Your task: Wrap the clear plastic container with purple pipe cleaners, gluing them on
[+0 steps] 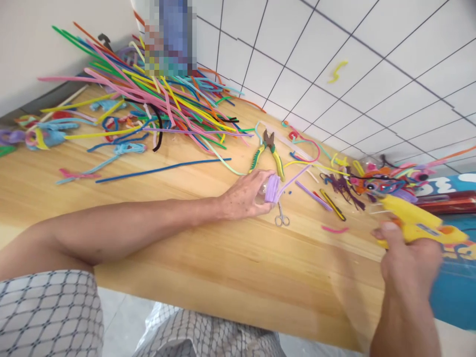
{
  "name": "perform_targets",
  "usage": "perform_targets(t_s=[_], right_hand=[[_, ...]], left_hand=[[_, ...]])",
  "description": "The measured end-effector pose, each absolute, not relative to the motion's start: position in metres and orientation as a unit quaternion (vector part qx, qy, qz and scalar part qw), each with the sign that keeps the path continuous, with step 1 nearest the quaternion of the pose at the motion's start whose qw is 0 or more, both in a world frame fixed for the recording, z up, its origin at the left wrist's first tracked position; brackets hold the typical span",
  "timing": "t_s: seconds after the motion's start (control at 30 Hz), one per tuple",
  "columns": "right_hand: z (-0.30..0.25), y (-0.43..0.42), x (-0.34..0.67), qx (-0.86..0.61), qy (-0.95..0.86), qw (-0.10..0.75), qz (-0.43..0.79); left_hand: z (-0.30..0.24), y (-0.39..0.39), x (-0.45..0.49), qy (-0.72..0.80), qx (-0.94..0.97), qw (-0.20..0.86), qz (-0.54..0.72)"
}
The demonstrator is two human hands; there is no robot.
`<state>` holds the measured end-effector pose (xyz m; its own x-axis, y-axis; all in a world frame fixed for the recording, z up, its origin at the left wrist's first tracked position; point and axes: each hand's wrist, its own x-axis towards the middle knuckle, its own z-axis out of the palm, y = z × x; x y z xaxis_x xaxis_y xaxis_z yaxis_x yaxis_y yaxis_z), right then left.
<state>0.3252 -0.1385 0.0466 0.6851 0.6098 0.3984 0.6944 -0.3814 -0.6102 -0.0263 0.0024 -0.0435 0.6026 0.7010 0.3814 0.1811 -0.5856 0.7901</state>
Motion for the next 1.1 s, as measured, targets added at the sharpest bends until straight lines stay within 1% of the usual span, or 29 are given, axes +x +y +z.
perform_targets(t_s=[0.1, 0.17, 0.23, 0.33, 0.43, 0.67, 1.1], right_hand=[[0.050, -0.112, 0.278, -0.864, -0.370, 0.342, 0.019], [0.046, -0.095, 0.254, -0.852, -0.409, 0.319, 0.067], [0.039, -0.084, 0.239, -0.826, -0.461, 0.311, 0.088], [0.033, -0.078, 0.228, -0.792, -0.524, 0.303, 0.081], [0.032, -0.078, 0.224, -0.781, -0.544, 0.300, 0.065], [0.027, -0.077, 0.226, -0.775, -0.531, 0.334, 0.074], [0.022, -0.077, 0.216, -0.792, -0.503, 0.337, 0.077]], left_hand=[[-0.044, 0.003, -0.027, 0.270, 0.816, 0.371, 0.351], [-0.043, 0.003, -0.027, 0.267, 0.817, 0.372, 0.351], [-0.042, 0.002, -0.027, 0.265, 0.817, 0.371, 0.352], [-0.039, 0.002, -0.026, 0.265, 0.816, 0.375, 0.350], [-0.036, 0.001, -0.026, 0.269, 0.817, 0.378, 0.343], [-0.034, -0.001, -0.025, 0.277, 0.817, 0.377, 0.337], [-0.034, -0.002, -0.025, 0.274, 0.820, 0.370, 0.341]])
